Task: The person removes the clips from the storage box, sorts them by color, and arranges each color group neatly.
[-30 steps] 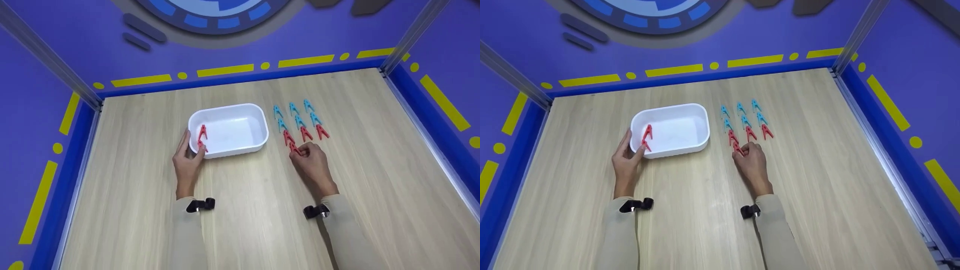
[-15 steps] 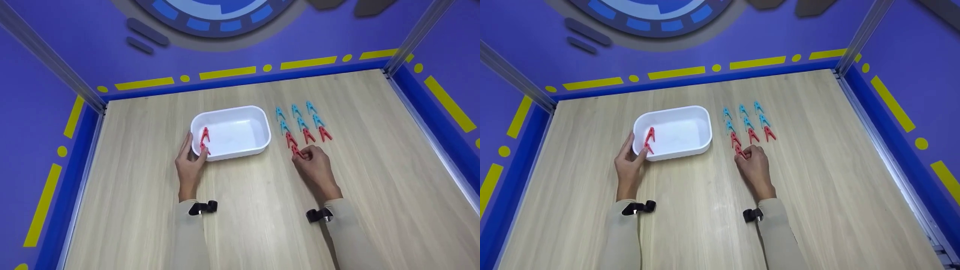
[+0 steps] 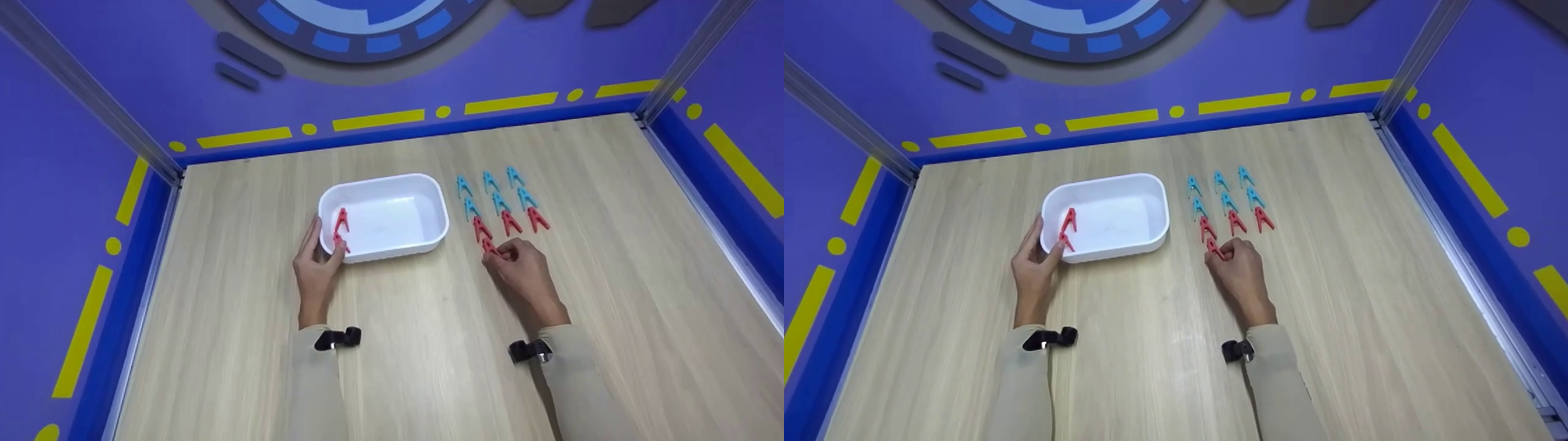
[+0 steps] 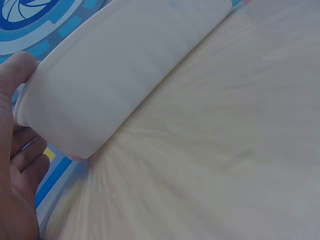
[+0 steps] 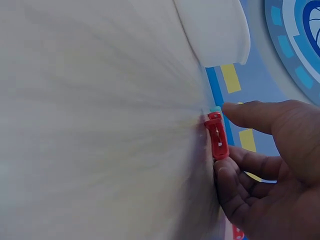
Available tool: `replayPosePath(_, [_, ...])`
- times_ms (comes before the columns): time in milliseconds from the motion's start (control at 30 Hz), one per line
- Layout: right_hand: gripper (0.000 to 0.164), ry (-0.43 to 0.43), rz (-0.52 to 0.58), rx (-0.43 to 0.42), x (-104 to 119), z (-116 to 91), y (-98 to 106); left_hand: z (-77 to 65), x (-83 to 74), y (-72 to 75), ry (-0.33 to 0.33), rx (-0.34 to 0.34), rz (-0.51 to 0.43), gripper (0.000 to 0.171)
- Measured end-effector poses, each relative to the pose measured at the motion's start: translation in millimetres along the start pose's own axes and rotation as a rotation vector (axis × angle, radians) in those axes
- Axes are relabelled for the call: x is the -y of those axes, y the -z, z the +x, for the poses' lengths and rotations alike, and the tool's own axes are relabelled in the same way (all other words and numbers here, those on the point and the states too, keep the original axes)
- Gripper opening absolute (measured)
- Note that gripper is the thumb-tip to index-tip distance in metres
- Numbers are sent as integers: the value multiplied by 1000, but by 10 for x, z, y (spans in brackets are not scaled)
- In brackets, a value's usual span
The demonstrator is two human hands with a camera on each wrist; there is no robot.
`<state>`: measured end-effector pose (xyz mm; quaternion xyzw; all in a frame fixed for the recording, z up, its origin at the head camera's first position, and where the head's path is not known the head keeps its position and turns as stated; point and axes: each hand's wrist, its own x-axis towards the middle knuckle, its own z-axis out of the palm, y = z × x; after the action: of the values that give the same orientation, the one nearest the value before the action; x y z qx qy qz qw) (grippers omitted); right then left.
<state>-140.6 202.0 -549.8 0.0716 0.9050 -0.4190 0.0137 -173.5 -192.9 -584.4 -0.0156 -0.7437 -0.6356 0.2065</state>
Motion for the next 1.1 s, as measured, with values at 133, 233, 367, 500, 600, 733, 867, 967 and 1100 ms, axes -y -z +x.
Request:
replayPosePath(133, [29,-4,26,-19,41,38,35,3,-5,9,-10,-2,22,70])
replayPosePath(233, [29,13,59,-42,112,83,60,-3,-6,9,-19,-7,44,71])
replayPosePath(367, [28,68,107,-72,275,146,55,6,-1,8,-35,-7,53,71])
replayPosePath(500, [28,156,137,-86,492,198,-3,8,0,-1,-40,-9,40,70])
replayPosePath(600, [30,229,160,-84,661,219,-69,8,-1,-17,-34,-5,19,69])
replayPosePath(733, [28,319,191,-71,845,250,-203,-6,5,-37,-14,-5,3,70])
replayPosePath(867, [27,374,215,-39,979,286,-347,-14,2,-33,-6,-4,0,71])
replayPosePath(967, [28,399,231,-8,1059,316,-441,-12,7,-21,-4,-2,4,71])
replayPosePath(1100, [28,435,244,49,1136,357,-576,-2,21,-17,-14,-4,30,71])
